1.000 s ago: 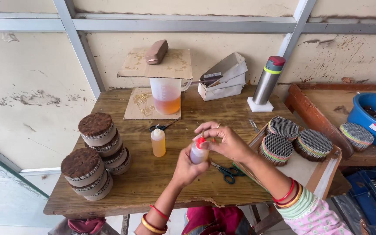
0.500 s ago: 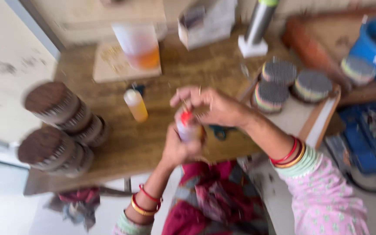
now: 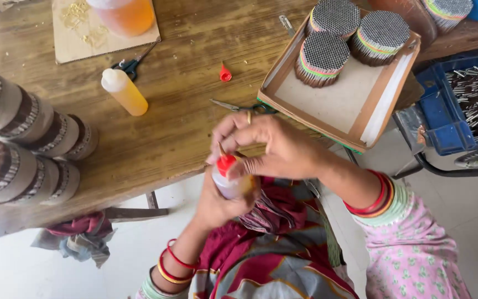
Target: Filling small applicator bottles with oil/liquid and applying it to circular industrial disks.
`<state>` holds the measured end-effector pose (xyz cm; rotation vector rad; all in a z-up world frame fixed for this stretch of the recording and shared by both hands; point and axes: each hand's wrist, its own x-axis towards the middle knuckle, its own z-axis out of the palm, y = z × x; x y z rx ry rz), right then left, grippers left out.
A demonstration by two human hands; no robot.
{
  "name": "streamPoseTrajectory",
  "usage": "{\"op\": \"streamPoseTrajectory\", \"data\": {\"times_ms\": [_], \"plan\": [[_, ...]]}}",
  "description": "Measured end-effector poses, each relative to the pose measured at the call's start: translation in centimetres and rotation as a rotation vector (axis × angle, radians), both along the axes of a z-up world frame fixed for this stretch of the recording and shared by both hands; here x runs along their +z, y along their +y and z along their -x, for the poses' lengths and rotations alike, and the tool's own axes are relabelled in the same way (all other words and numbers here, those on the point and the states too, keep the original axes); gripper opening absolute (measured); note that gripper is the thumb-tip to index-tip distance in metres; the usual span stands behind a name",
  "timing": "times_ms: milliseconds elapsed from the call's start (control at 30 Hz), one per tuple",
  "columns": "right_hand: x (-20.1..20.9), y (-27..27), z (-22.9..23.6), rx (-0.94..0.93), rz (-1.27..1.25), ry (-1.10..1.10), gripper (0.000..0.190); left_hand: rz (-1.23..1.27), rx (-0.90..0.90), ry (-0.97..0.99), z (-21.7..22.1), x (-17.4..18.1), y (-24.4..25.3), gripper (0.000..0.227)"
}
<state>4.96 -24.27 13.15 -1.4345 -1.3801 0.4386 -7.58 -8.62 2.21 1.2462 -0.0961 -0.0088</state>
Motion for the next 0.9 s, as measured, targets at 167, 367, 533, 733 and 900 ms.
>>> {"op": "streamPoseTrajectory", "data": {"times_ms": [167, 367, 533, 733, 900], "plan": [[-4.2, -3.5, 6.5, -0.409, 0.077, -0.123, 0.04, -0.143, 0.229, -0.067, 2.5, -3.1, -3.4, 0.032], [-23.6, -10.8, 12.4, -0.581, 0.741, -0.178, 0.046, -0.166, 0.29, 0.072, 5.5, -8.4, -4.4, 0.03], [-23.9, -12.5, 14.3, -0.759, 0.327, 0.569, 0.022, -0.217, 0.296, 0.166, 6.7, -12.0, -6.8, 0.036], [-15.2, -6.9, 14.5, -0.799, -0.011, -0.517, 0.031, -0.273, 0.306, 0.067, 6.8, -10.2, -7.7, 0.05], [-22.7, -10.3, 13.3, -0.722, -0.032, -0.557, 0.031, -0.216, 0.256, 0.065, 8.1, -11.3, -6.7, 0.04]]}}
